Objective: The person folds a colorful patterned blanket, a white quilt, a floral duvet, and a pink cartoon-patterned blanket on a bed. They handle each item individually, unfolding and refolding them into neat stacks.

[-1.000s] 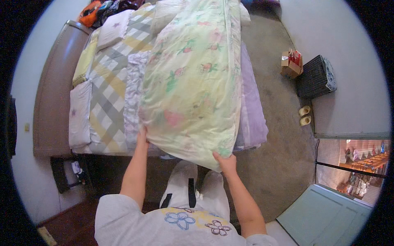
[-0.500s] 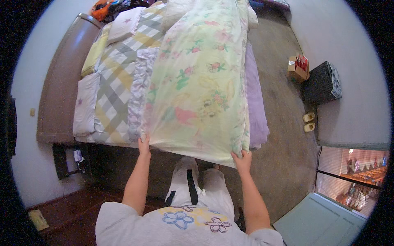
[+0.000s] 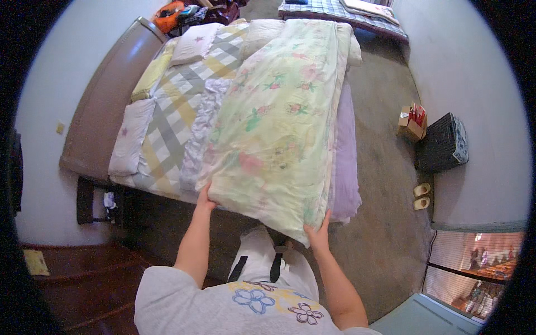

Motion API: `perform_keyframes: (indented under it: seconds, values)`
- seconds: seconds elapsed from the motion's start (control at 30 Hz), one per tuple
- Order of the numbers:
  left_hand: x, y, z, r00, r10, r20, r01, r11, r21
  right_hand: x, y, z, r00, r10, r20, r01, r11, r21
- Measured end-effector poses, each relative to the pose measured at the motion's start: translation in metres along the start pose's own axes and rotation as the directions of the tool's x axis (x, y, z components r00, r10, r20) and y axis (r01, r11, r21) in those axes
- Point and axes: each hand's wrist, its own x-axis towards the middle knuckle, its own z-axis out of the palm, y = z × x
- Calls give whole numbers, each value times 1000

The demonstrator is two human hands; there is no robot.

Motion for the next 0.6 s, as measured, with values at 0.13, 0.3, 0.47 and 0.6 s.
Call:
perform_keyframes:
  seconds: [0.13, 0.3, 0.47, 0.6]
  values:
    - [-48, 27, 55, 934, 280, -221, -247, 954, 169, -3, -31, -16, 989, -143, 37, 142, 990, 21]
    - [-96, 103, 222, 780, 609, 142, -617, 712, 336, 26, -187, -44, 987, -57, 149, 54, 998, 24]
    - [25, 221, 437, 665, 620, 416, -738, 631, 239, 184, -347, -62, 964, -149, 220, 37, 895, 445]
    - [50, 193, 570, 290, 838, 461, -956, 278, 96, 296, -432, -53, 895, -362, 259, 75, 697, 713]
